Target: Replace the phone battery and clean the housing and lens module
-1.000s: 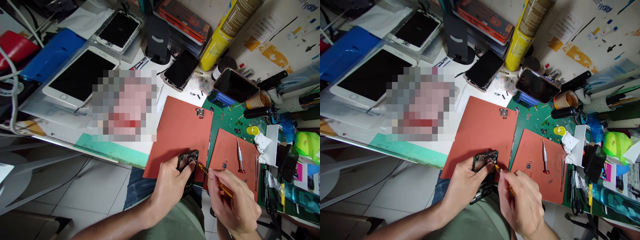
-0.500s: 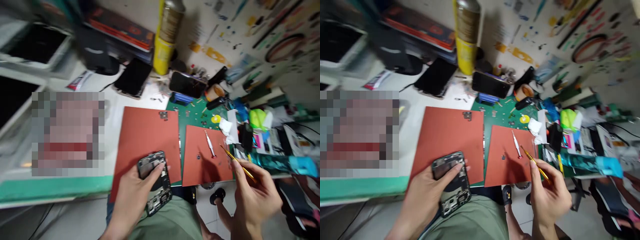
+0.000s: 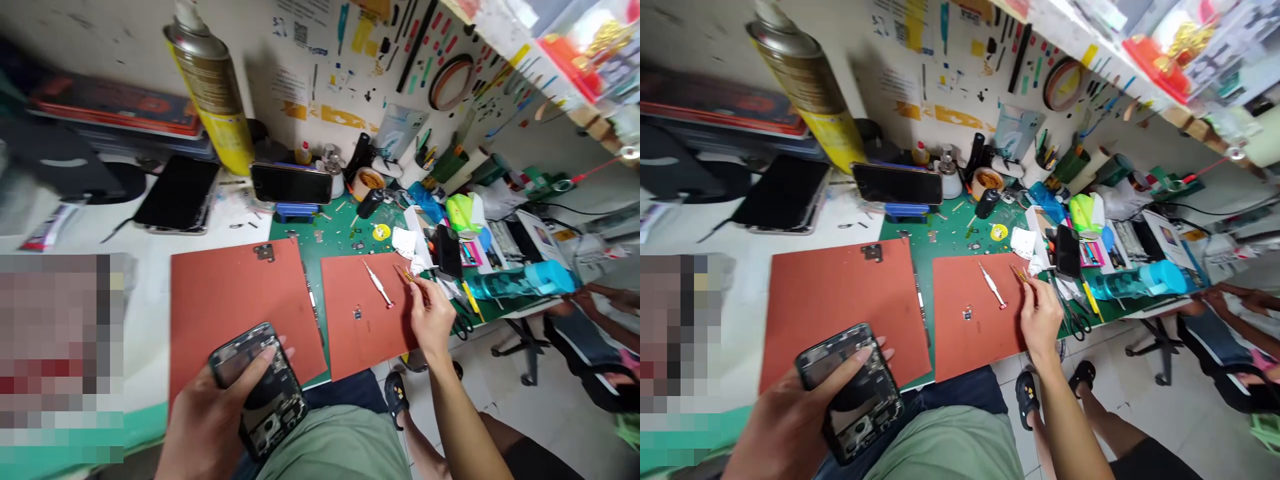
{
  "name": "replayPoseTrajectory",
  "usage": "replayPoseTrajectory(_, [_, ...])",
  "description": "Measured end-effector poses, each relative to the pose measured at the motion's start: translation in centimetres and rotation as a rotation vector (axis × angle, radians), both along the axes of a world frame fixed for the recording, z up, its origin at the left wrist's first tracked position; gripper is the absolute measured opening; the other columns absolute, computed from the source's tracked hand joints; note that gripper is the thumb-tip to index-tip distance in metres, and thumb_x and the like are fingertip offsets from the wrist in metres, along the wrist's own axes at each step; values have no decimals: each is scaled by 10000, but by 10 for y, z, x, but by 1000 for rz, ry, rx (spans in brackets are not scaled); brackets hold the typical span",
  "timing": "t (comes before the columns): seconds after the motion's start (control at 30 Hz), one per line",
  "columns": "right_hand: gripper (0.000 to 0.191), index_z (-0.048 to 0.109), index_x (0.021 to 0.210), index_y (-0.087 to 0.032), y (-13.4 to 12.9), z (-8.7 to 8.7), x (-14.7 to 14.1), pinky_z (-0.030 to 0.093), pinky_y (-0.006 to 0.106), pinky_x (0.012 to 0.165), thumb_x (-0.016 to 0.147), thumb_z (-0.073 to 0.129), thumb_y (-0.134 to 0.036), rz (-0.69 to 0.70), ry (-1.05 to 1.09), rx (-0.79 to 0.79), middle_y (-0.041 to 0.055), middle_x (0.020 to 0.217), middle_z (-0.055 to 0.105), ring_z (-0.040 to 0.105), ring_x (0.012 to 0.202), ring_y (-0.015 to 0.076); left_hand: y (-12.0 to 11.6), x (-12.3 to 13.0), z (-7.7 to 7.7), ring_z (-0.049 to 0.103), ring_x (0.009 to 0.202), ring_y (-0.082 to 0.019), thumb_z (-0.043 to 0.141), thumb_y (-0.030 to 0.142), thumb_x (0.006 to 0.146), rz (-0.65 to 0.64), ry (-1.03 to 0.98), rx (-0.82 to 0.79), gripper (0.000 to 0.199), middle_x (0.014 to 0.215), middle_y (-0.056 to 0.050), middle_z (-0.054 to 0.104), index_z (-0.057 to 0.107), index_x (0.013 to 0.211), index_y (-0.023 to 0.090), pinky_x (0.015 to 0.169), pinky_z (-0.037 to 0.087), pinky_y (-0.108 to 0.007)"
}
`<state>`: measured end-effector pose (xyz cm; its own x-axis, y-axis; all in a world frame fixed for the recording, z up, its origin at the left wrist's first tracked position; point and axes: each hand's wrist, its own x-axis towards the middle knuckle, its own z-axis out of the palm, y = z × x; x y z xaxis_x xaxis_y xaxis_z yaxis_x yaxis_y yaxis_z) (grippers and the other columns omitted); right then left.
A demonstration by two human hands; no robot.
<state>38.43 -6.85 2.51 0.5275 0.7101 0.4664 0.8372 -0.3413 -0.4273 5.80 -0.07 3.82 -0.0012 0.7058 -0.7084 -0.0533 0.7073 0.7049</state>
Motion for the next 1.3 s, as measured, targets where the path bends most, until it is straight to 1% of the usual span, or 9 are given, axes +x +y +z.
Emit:
replayPoseTrajectory(0.13, [232, 789, 1063, -174, -4, 1, 6, 536, 386, 906, 1023, 657, -361, 55, 13, 18, 118, 1038, 804, 740, 955, 264, -4, 12, 7, 830, 872, -360, 1006, 493, 631, 49, -137, -9, 639, 980, -171, 843, 798, 1088, 98, 639, 670, -337])
replayPoseTrajectory(0.33, [255, 788, 1046, -173, -4, -30, 34, 536, 406, 801, 1032, 598, -342, 107, -213, -134, 144, 1010, 807, 742, 934, 316, -6, 14, 8, 815, 803, -298, 996, 435, 675, 145, -215, 13, 506, 906, -151, 833, 776, 997, 113, 635, 650, -319])
replayPoseTrajectory(0.47, [273, 792, 1035, -175, -7, -21, 18, 536, 464, 881, 1039, 590, -359, 99, -220, -148, 158, 995, 806, 724, 963, 342, -7, 13, 10, 807, 835, -317, 990, 431, 693, 172, -292, -20, 513, 985, -165, 829, 771, 1045, 128, 580, 645, -345])
replayPoseTrajectory(0.57, [223, 802, 1053, -205, -22, 1, -36, 561, 451, 933, 986, 717, -400, 129, 97, -32, 123, 1047, 815, 743, 959, 300, -8, 15, 11, 806, 926, -329, 985, 418, 708, 195, -342, -27, 491, 1129, -172, 816, 777, 1058, 143, 592, 647, -344])
replayPoseTrajectory(0.67, [322, 765, 1232, -237, -37, 15, -111, 635, 384, 873, 980, 743, -436, 403, 931, -170, 90, 1110, 827, 790, 938, 252, -8, 22, 13, 807, 938, -312, 987, 405, 709, 237, -368, -24, 490, 1128, -164, 818, 787, 1068, 138, 625, 638, -317])
replayPoseTrajectory(0.8, [403, 746, 1240, -236, -36, 16, -176, 621, 349, 943, 943, 788, -504, 410, 1636, -230, 86, 1175, 810, 773, 1036, 236, -11, 32, 18, 801, 985, -308, 988, 399, 706, 314, -419, 12, 491, 1093, -142, 823, 789, 1075, 143, 772, 649, -356])
replayPoseTrajectory(0.9, [362, 763, 1097, -222, -23, 17, -181, 621, 294, 855, 871, 866, -485, 288, 1763, -116, 58, 1023, 815, 760, 905, 195, -14, 31, 24, 779, 1068, -317, 878, 496, 830, 346, -509, 48, 465, 1150, -145, 808, 774, 1119, 146, 898, 632, -406])
replayPoseTrajectory(1.07, [505, 722, 1121, -232, 0, 28, -155, 674, 349, 713, 740, 965, -458, 178, 1723, -12, 68, 1073, 799, 767, 880, 234, -20, 16, 34, 759, 1112, -380, 615, 693, 940, 287, -665, -14, 630, 1162, -190, 797, 760, 1168, 123, 958, 617, -500])
replayPoseTrajectory(1.3, [658, 691, 1257, -248, 32, 33, -127, 670, 313, 672, 687, 1002, -352, 253, 1686, 0, 30, 1030, 798, 750, 807, 189, -29, 2, 30, 755, 1120, -363, 886, 435, 811, 158, -482, 55, 433, 1255, -162, 781, 774, 1132, 167, 907, 650, -473])
